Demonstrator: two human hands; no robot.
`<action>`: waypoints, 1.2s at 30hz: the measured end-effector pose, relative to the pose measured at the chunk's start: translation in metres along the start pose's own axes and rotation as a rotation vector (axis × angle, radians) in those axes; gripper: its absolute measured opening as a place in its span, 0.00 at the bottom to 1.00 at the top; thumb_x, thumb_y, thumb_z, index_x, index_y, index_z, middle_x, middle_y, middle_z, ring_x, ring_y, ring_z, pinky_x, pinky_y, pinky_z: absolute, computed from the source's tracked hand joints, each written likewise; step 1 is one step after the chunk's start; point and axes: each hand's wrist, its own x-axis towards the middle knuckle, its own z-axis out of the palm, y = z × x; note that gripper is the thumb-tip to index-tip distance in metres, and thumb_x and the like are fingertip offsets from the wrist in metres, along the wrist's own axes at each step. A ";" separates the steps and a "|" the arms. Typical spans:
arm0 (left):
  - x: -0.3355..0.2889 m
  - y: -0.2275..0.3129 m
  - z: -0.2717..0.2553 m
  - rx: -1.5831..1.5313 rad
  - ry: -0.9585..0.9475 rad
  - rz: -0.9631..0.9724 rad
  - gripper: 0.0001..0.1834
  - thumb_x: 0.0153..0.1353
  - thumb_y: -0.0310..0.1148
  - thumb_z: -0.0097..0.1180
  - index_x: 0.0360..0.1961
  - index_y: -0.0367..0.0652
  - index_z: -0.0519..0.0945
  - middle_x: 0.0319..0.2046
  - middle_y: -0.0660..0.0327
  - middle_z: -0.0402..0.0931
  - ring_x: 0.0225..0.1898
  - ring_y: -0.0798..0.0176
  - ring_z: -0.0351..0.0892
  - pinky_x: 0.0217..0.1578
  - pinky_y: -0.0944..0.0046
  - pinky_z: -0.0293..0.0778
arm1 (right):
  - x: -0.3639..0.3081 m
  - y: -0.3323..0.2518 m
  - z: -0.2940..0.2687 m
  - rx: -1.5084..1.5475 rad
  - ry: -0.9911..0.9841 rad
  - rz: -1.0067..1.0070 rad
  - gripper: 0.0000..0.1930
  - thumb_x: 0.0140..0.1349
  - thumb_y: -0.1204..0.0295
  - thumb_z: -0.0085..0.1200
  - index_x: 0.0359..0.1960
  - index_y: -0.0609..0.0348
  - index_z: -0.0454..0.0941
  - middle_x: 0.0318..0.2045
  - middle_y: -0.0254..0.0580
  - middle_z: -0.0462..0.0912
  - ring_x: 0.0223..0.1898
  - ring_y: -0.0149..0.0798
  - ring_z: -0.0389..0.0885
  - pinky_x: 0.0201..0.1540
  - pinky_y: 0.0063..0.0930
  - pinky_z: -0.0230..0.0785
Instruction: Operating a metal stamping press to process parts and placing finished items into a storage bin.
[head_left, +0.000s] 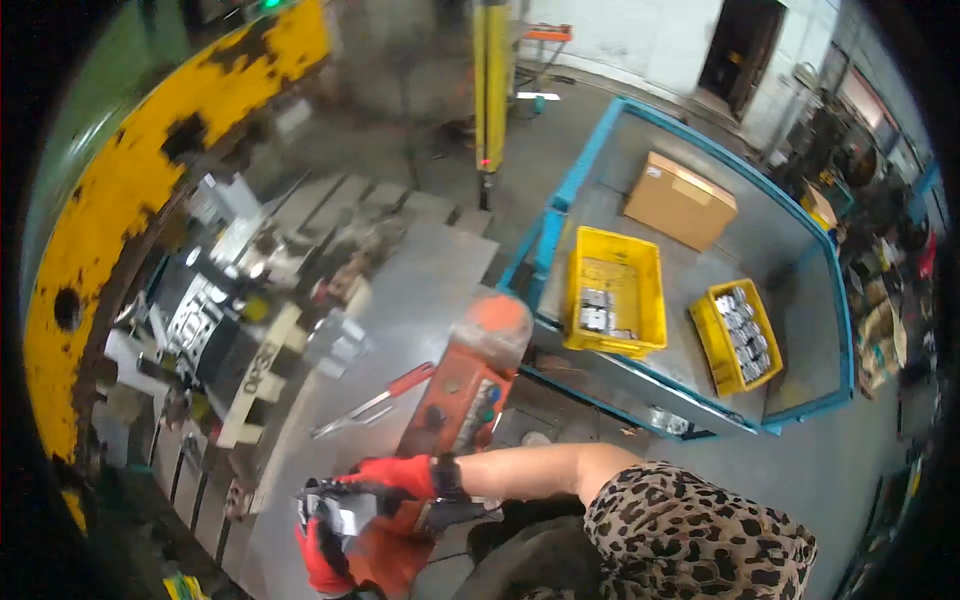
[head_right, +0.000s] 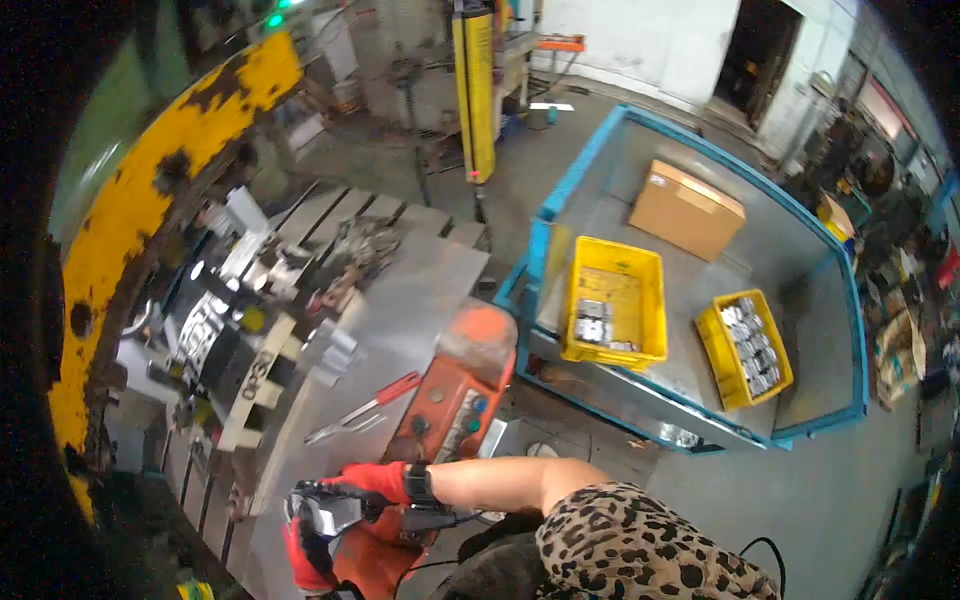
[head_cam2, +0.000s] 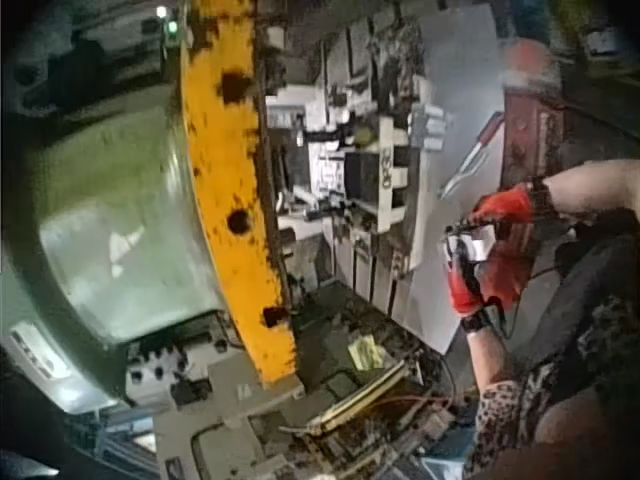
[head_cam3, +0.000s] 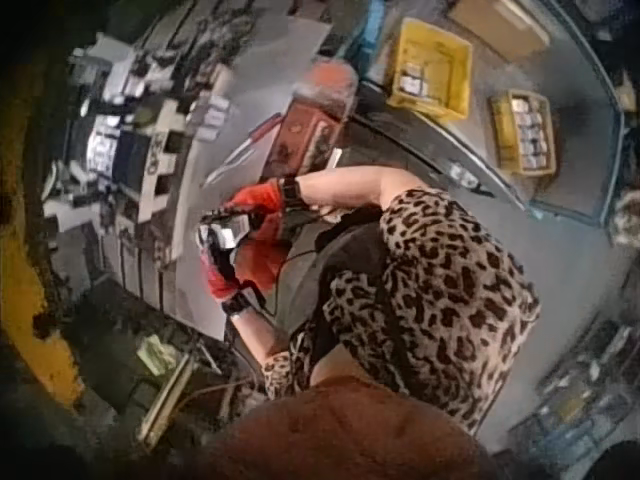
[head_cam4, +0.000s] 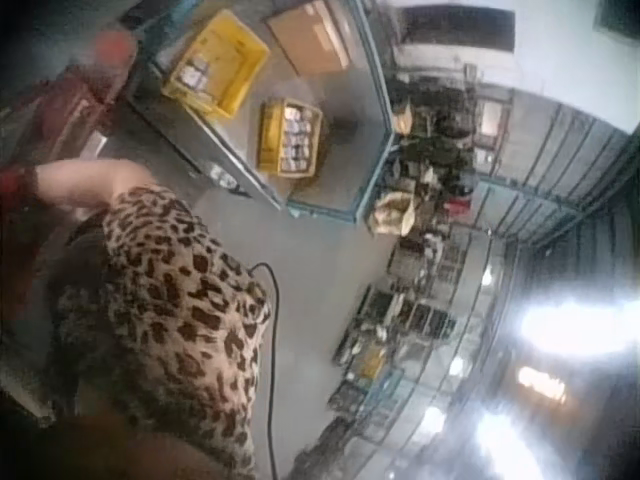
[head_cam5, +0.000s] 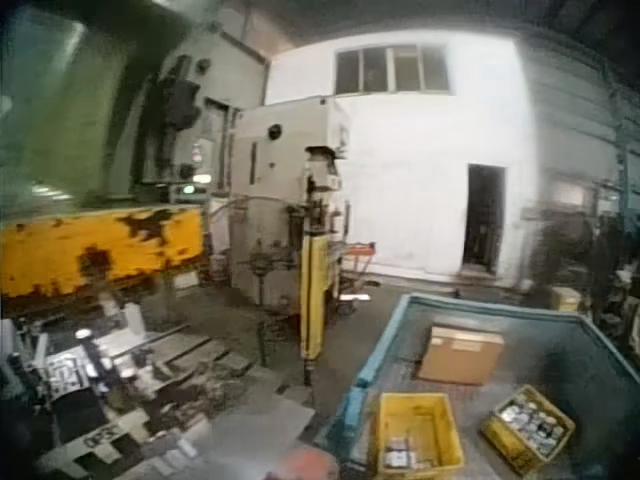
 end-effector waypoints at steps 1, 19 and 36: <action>0.002 0.001 0.022 0.153 0.010 -0.073 0.31 0.68 0.36 0.52 0.69 0.33 0.64 0.63 0.51 0.70 0.62 0.54 0.71 0.61 0.56 0.69 | -0.021 0.002 -0.005 -0.054 0.065 0.089 0.25 0.70 0.60 0.52 0.66 0.53 0.71 0.54 0.44 0.79 0.52 0.35 0.77 0.52 0.33 0.70; 0.174 -0.202 0.445 0.467 -0.455 -0.244 0.33 0.66 0.33 0.60 0.69 0.37 0.64 0.58 0.56 0.74 0.58 0.62 0.73 0.59 0.63 0.69 | -0.452 -0.051 -0.248 -0.155 0.916 0.171 0.19 0.70 0.62 0.49 0.58 0.56 0.76 0.54 0.40 0.79 0.56 0.35 0.76 0.61 0.31 0.66; 0.308 -0.361 0.599 1.040 -0.586 -0.181 0.25 0.55 0.45 0.69 0.46 0.35 0.82 0.39 0.48 0.85 0.43 0.47 0.84 0.45 0.55 0.77 | -0.584 0.072 -0.411 0.505 0.923 0.253 0.17 0.73 0.61 0.50 0.58 0.51 0.77 0.36 0.25 0.81 0.31 0.23 0.79 0.29 0.19 0.71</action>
